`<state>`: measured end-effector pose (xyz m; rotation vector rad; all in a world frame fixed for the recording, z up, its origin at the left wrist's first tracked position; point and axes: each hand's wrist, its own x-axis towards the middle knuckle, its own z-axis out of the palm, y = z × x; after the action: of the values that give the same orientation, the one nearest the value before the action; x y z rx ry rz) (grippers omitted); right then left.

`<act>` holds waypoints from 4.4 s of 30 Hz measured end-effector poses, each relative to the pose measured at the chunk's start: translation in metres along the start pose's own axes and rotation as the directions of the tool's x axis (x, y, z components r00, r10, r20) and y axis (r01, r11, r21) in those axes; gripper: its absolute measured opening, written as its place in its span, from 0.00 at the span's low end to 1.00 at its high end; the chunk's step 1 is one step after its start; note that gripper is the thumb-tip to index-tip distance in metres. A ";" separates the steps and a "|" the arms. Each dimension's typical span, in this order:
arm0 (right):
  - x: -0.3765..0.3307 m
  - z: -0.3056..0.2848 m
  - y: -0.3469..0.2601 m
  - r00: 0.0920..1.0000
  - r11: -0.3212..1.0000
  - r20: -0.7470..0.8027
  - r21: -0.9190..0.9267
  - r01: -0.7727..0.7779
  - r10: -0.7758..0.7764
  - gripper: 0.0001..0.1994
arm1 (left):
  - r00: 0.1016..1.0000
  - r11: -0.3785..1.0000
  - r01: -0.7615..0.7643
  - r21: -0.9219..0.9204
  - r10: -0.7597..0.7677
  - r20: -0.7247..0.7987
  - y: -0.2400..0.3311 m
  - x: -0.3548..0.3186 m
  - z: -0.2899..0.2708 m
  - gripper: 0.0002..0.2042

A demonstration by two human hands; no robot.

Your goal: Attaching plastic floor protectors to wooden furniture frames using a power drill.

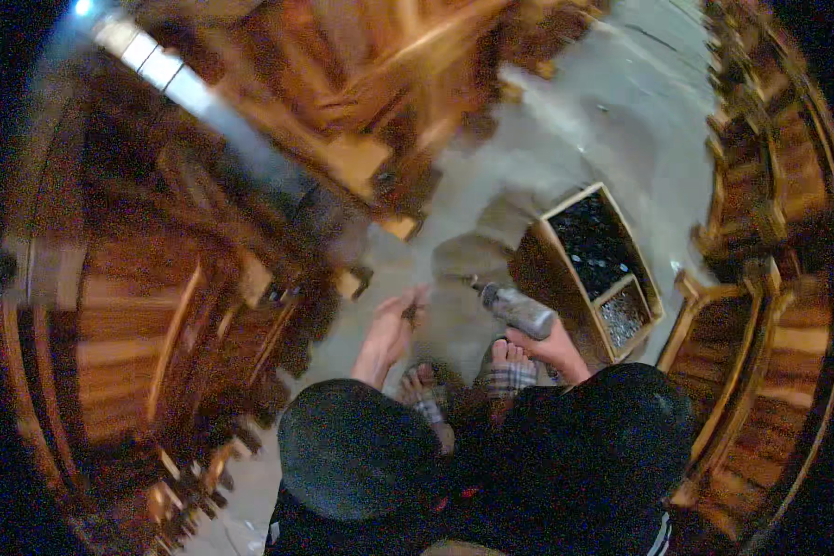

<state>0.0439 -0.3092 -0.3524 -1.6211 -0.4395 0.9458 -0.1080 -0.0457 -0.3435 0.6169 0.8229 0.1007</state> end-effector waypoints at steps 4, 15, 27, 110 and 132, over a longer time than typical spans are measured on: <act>0.010 0.023 -0.121 0.928 0.897 0.214 -0.260 0.356 -0.306 0.22 | 0.979 0.977 -0.200 -0.073 0.202 0.017 0.050 -0.032 0.028 0.10; 0.008 0.053 -0.209 0.621 0.522 0.369 -0.339 0.783 -0.692 0.17 | 0.902 0.911 -0.387 -0.142 0.406 0.145 0.136 -0.085 0.080 0.10; 0.015 0.047 -0.173 0.795 0.816 0.232 -0.007 0.578 -0.560 0.15 | 0.904 0.883 -0.427 0.194 0.410 0.124 0.146 -0.087 0.113 0.12; 0.004 0.058 -0.272 0.811 0.756 0.284 -0.301 0.581 -0.510 0.20 | 0.654 0.673 -0.733 -0.096 0.737 0.170 0.175 -0.176 0.149 0.17; -0.002 0.091 -0.303 0.668 0.416 0.337 -0.575 0.704 -0.663 0.19 | 0.483 0.552 -0.679 -0.484 0.833 0.270 0.186 -0.196 0.143 0.19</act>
<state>0.0330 -0.1681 -0.0695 -1.7674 -1.5181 0.1529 -0.1129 -0.0228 -0.0387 0.6301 -0.0366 0.8811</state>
